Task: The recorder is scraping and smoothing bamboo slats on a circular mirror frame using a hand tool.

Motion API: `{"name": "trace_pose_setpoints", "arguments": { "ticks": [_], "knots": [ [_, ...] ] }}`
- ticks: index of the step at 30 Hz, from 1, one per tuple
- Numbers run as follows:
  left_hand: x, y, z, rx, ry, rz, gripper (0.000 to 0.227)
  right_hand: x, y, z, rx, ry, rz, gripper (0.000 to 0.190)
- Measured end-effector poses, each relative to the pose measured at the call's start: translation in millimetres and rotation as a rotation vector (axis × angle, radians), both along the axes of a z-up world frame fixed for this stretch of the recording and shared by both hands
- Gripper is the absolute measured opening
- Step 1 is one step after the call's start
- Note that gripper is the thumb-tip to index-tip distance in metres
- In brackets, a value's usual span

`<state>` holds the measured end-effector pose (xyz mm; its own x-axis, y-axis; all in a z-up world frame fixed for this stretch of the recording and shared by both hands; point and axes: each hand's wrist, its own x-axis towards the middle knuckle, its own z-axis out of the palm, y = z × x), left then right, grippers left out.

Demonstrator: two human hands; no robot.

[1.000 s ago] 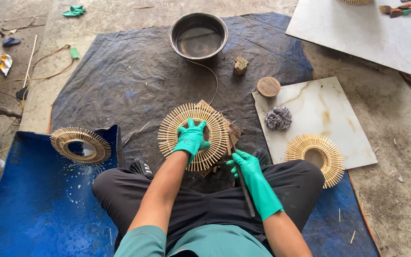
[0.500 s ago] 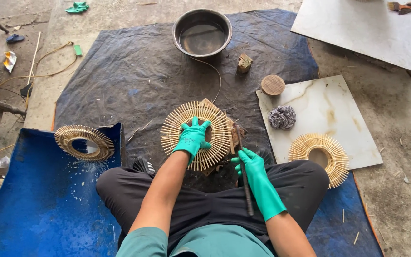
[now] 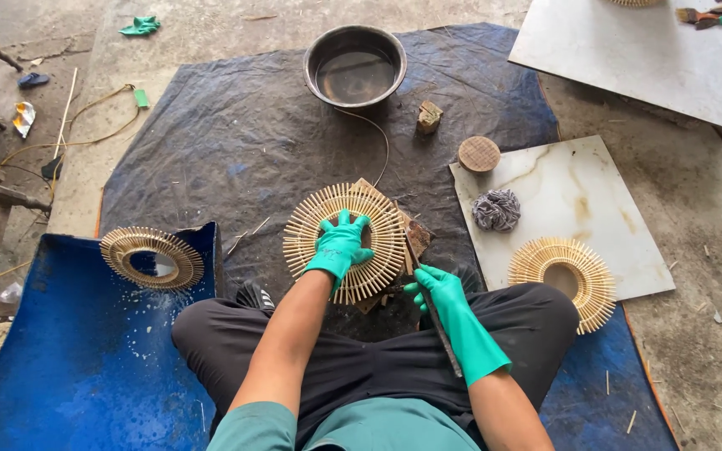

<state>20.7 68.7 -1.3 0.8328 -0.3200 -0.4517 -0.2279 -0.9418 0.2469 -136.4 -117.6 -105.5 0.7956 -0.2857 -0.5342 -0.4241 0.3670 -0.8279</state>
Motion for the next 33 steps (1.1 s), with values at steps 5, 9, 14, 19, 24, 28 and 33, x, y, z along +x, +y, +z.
{"name": "trace_pose_setpoints", "arguments": {
  "ticks": [5,9,14,19,24,28,33],
  "knots": [
    [4.5,-1.1,-0.1,0.017,0.003,0.011,0.106,3.3,-3.3,-7.0,0.004,0.006,0.008,0.045],
    [12.7,1.5,-11.7,0.031,0.001,-0.016,0.111,3.1,1.4,-1.6,-0.016,-0.008,0.009,0.044],
    [4.6,4.0,1.2,0.023,0.009,-0.006,0.11,4.9,0.1,-14.4,-0.001,-0.038,-0.002,0.043],
    [4.2,0.7,1.5,0.02,0.056,0.047,0.099,5.9,1.9,-14.9,0.007,-0.008,-0.017,0.044],
    [3.1,0.6,-1.2,0.013,0.031,0.057,0.093,5.6,1.9,-15.5,-0.003,-0.028,-0.015,0.044],
    [5.7,6.6,-13.4,-0.014,-0.039,0.013,0.092,6.9,-1.7,-16.4,-0.032,-0.041,-0.003,0.046],
    [2.3,16.3,-35.3,-0.068,-0.134,-0.051,0.101,-3.4,2.7,-18.8,-0.028,-0.066,0.003,0.049]
  ]
}}
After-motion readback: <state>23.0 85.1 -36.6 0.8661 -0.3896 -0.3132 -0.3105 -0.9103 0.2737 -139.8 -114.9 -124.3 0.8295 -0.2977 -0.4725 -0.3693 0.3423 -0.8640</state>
